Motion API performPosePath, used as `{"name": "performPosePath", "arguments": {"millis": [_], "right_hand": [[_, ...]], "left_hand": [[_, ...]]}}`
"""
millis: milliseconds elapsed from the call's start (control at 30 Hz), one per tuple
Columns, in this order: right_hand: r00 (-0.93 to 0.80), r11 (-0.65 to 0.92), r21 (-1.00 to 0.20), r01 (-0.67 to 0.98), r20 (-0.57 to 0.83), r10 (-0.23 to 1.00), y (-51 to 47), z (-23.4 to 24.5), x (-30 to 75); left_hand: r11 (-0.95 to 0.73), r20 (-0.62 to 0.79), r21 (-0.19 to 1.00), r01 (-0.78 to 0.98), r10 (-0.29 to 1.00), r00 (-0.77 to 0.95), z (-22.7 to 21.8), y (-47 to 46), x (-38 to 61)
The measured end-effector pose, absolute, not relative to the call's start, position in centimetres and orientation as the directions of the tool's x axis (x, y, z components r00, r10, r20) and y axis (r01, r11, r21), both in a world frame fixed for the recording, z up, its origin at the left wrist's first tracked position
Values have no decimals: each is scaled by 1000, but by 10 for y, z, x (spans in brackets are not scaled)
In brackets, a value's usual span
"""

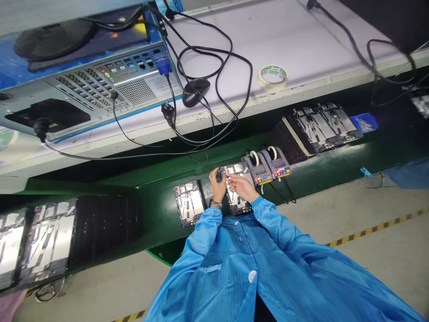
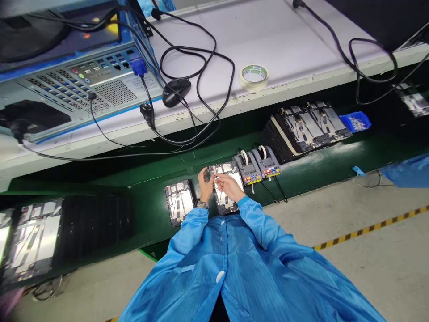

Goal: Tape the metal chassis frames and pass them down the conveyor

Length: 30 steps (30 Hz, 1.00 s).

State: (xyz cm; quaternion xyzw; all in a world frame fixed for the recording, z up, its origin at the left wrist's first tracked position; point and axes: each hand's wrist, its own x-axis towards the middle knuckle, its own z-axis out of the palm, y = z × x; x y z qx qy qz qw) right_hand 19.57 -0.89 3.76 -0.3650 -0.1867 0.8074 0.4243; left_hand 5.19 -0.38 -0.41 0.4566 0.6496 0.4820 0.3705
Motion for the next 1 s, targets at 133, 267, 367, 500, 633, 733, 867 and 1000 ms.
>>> {"name": "performPosePath", "arguments": {"millis": [133,267,367,500,633,733,867,1000], "right_hand": [[-388,-591,-610,-527,-446,807,-5,37,198],[-398,-586,-617,-525,-431,810,-6,38,197],[-404,-588,-613,-528,-427,809,-7,38,198],[-411,-596,-598,-535,-432,803,-6,36,200],[-416,-600,-575,-556,-432,800,-4,32,201],[-422,-607,-553,-570,-437,794,-4,30,201],[-424,-640,-535,-552,-481,768,-2,33,200],[-419,-674,-506,-539,-532,735,2,37,201]], "left_hand": [[87,-13,965,247,958,-286,-1,-3,52],[82,-12,966,245,961,-277,-1,-2,51],[76,-7,967,244,963,-271,-1,-1,52],[84,-17,965,248,966,-259,0,-1,53],[69,-4,965,254,969,-246,1,-1,53],[52,10,965,258,973,-230,0,0,52],[24,35,960,280,978,-205,-3,0,51],[17,54,937,349,979,-195,-8,1,50]]}}
